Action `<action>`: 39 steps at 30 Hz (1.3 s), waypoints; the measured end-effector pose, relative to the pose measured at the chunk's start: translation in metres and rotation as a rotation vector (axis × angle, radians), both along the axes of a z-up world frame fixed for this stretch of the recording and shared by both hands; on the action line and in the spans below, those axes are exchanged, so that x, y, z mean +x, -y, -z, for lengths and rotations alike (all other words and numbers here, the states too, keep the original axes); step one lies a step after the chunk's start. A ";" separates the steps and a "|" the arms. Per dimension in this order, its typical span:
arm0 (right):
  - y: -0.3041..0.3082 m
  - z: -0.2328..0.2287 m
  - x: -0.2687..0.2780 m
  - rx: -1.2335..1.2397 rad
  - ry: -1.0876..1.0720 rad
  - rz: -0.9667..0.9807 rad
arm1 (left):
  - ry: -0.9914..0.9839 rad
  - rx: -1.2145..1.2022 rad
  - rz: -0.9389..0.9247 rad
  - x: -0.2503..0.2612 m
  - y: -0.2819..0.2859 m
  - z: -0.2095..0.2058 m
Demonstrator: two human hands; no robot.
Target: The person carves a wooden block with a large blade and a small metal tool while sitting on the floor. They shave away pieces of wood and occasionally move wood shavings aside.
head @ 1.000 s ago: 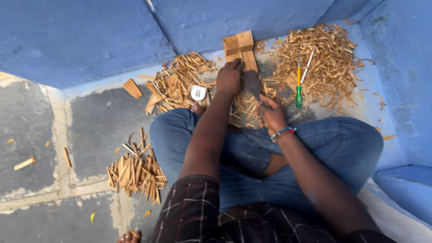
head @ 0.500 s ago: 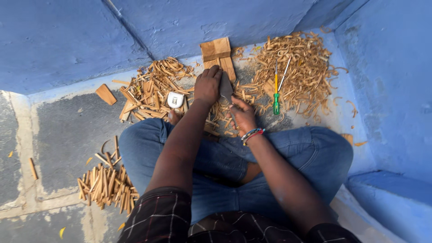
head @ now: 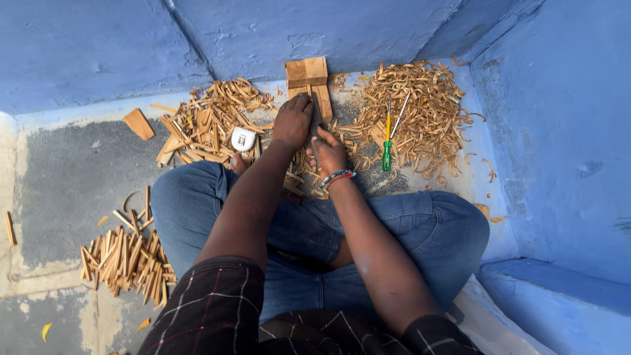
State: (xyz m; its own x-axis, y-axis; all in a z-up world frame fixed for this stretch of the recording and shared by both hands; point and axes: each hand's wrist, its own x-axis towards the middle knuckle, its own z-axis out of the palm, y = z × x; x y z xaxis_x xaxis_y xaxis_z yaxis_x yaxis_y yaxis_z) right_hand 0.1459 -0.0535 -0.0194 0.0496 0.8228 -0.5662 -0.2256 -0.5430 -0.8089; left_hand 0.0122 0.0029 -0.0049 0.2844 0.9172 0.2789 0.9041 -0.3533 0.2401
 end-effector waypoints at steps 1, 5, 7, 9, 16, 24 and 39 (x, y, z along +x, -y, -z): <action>0.003 0.002 0.001 0.024 -0.015 0.018 | 0.002 -0.045 0.003 0.002 0.004 0.002; 0.001 0.000 -0.004 0.042 -0.017 0.013 | 0.029 0.091 0.019 0.004 0.008 0.006; 0.005 0.001 -0.005 0.044 0.007 0.001 | 0.003 0.098 0.029 0.005 0.006 0.013; 0.002 -0.002 -0.006 0.108 0.006 0.012 | -0.051 0.074 0.042 0.006 -0.001 0.017; -0.021 -0.004 -0.003 0.031 -0.105 -0.029 | -0.014 0.138 0.057 0.005 -0.016 0.012; -0.018 -0.010 0.000 0.095 -0.059 -0.074 | 0.208 0.019 -0.092 0.008 0.013 -0.024; 0.036 -0.071 0.037 0.194 0.178 0.001 | 0.084 -0.090 0.003 -0.004 -0.002 -0.012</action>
State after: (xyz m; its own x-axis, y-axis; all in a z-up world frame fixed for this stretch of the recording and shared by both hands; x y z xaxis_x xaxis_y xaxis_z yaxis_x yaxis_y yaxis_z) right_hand 0.1832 -0.0894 0.0513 0.1354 0.9148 -0.3805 -0.0708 -0.3741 -0.9247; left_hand 0.0083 0.0050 0.0075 0.2662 0.9388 0.2185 0.8786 -0.3296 0.3456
